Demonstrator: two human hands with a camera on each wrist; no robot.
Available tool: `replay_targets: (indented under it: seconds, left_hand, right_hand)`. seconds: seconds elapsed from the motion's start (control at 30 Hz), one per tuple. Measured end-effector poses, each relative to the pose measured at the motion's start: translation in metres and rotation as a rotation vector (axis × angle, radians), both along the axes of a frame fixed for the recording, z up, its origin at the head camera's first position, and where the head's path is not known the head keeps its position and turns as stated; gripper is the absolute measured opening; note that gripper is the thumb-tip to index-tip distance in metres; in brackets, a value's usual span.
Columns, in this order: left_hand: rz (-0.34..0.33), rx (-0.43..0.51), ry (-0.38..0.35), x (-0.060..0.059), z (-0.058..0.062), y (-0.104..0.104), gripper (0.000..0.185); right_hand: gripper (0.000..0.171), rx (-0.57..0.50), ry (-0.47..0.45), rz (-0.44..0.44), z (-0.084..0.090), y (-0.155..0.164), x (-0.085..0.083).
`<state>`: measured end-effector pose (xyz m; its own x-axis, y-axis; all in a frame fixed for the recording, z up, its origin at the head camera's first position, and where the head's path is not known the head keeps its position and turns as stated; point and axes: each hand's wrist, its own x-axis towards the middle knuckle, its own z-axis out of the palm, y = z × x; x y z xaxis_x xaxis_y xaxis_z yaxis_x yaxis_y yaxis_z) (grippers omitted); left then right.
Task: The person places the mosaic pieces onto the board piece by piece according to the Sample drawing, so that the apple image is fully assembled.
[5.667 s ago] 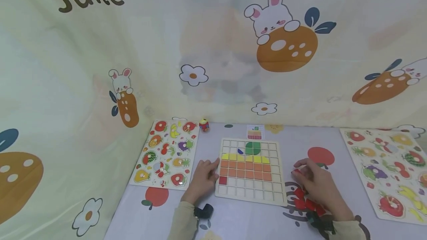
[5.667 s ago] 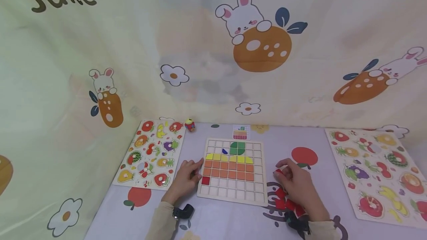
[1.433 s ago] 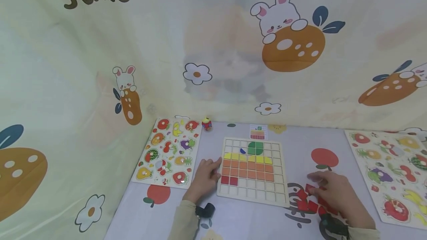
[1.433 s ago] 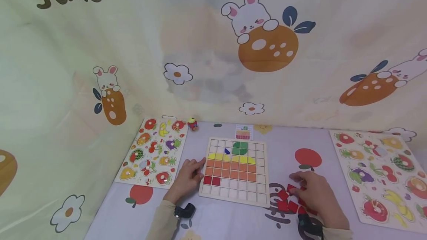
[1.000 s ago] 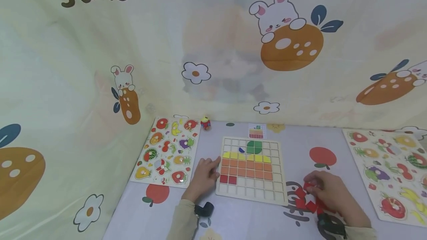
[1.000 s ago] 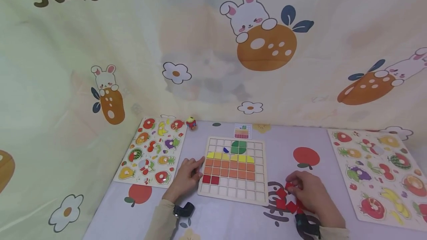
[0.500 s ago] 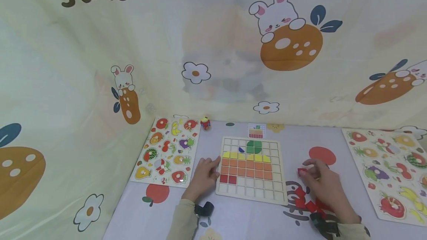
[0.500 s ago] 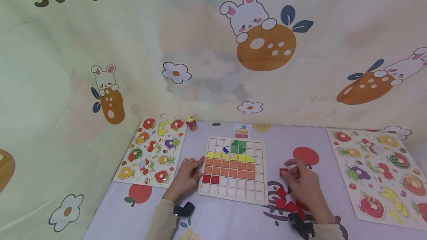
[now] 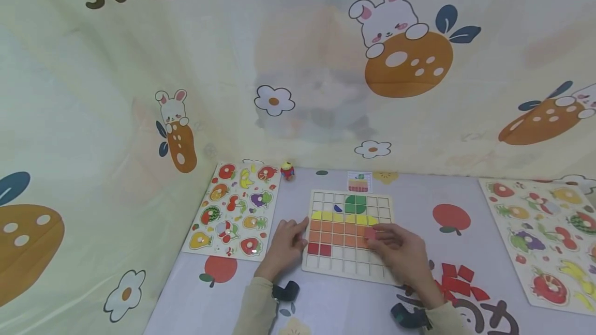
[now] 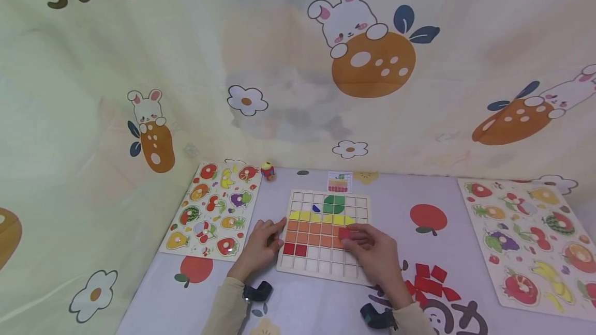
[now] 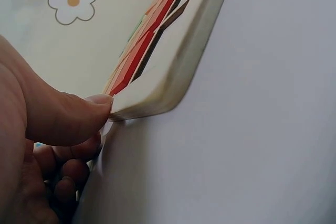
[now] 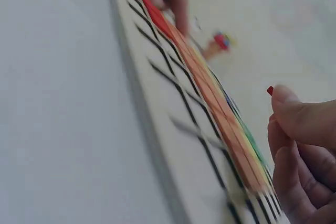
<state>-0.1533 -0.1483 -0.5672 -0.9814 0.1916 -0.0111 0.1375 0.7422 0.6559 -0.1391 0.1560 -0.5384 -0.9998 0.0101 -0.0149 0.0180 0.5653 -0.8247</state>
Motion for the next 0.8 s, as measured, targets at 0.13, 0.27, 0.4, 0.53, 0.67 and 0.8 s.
replay_targets:
  seconds: [0.13, 0.27, 0.4, 0.53, 0.67, 0.8]
  left_hand:
    - [-0.003, 0.000, 0.006, 0.000, 0.000, 0.001, 0.056]
    - [-0.002, 0.004, 0.004, 0.000, 0.002, 0.001, 0.056]
    - [0.003, -0.002, -0.004, 0.001, 0.003, 0.000, 0.057]
    - [0.007, 0.000, -0.009, 0.002, 0.005, 0.001, 0.057]
    - [0.005, 0.011, -0.006, 0.002, 0.006, 0.001, 0.057]
    - [-0.001, 0.009, 0.005, 0.001, 0.004, 0.001, 0.057]
  right_hand:
    - [0.040, -0.013, 0.053, 0.092, -0.006, -0.022, 0.006]
    - [0.034, 0.011, 0.120, 0.154, -0.011, -0.039, 0.011]
    - [0.032, 0.084, 0.115, 0.161, -0.013, -0.052, 0.014]
    - [0.030, 0.191, 0.111, 0.149, -0.012, -0.060, 0.016]
    - [0.031, 0.244, 0.130, 0.144, -0.010, -0.062, 0.017]
    - [0.031, 0.240, 0.153, 0.133, -0.010, -0.062, 0.017]
